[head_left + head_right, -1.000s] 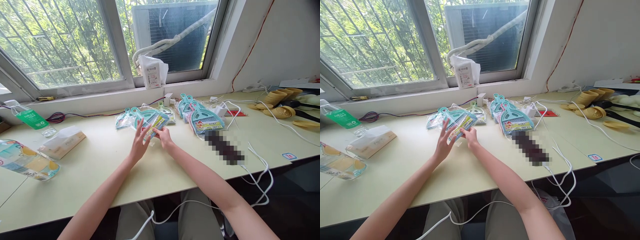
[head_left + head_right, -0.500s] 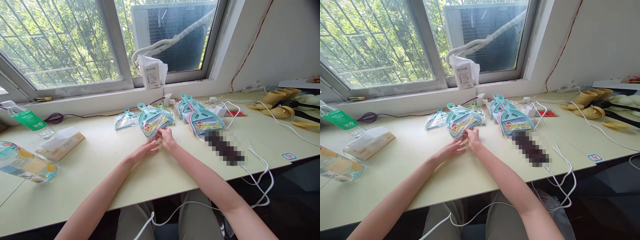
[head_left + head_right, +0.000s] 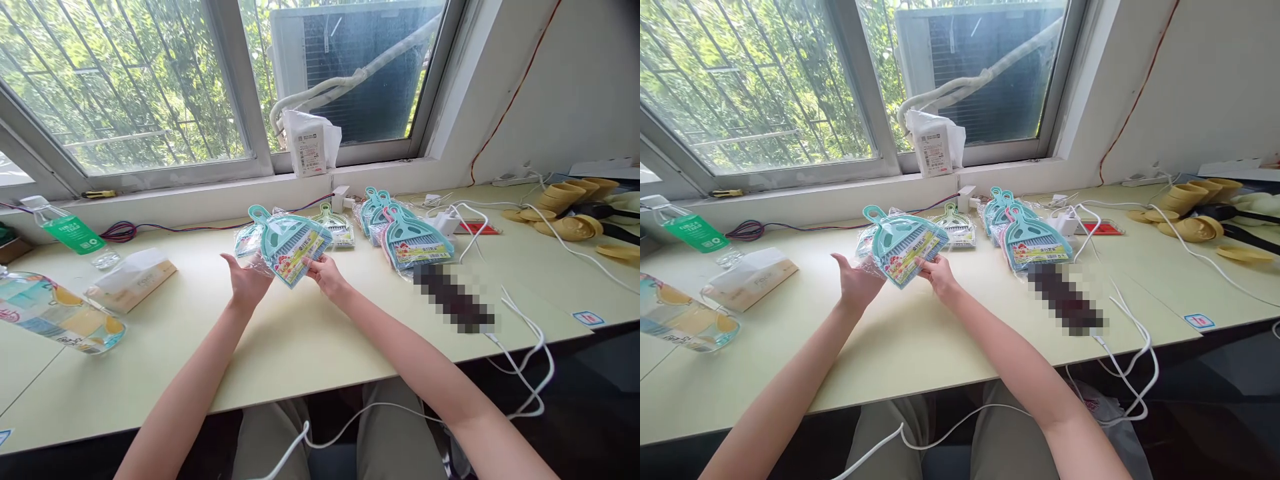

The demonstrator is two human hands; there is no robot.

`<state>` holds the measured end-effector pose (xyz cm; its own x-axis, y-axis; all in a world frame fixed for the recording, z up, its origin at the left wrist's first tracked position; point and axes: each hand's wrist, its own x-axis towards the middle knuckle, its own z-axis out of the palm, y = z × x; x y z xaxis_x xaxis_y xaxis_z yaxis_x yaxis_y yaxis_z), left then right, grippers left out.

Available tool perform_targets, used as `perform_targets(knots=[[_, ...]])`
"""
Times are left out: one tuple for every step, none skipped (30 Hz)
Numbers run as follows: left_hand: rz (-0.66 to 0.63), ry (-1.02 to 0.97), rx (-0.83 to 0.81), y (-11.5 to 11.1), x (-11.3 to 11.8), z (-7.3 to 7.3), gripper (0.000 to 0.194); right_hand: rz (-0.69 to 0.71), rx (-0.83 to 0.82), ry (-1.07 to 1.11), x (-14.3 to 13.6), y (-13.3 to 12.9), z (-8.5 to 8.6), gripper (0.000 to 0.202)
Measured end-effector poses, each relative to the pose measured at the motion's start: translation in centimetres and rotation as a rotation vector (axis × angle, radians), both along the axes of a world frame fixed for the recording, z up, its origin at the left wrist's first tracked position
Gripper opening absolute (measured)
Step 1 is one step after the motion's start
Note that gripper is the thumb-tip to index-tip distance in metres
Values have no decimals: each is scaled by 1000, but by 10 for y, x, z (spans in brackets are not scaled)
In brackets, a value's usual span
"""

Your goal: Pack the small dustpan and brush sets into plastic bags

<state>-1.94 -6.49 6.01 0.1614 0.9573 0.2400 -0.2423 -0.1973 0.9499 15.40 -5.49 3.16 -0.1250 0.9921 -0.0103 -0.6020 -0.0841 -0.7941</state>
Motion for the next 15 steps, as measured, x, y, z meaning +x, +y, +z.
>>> perform_targets(knots=[[7,-20,-2,0,-1,0,92,8,10,5,0,-1,1,29],[15,-43,-7,1,-1,-1,91,21,16,4,0,-2,2,31],[23,-62,-12,2,-1,-2,90,42,21,-3,-1,-4,2,32],[28,-70,-18,2,-1,-3,89,71,26,-18,-2,-5,3,33],[29,-63,-22,2,-1,-5,88,106,33,-38,-3,-8,3,34],[24,-44,-27,2,-1,-6,88,145,42,-60,-4,-10,3,36],[18,-18,-32,1,-1,-7,87,186,55,-80,-6,-12,3,37],[11,6,-38,-1,0,-8,86,225,71,-97,-7,-15,3,38],[5,23,-45,-3,1,-9,84,265,92,-108,-8,-17,3,39],[5,30,-50,-6,1,-10,81,302,113,-115,-9,-18,2,39],[7,29,-51,-8,2,-10,77,333,133,-116,-9,-19,2,40],[13,23,-49,-9,3,-9,73,359,149,-115,-9,-20,2,40],[21,14,-47,-10,3,-9,69,379,161,-113,-9,-20,2,41],[25,5,-46,-11,3,-8,66,397,170,-110,-8,-21,2,41],[24,-8,-48,-10,3,-7,64,410,177,-107,-8,-21,3,42]])
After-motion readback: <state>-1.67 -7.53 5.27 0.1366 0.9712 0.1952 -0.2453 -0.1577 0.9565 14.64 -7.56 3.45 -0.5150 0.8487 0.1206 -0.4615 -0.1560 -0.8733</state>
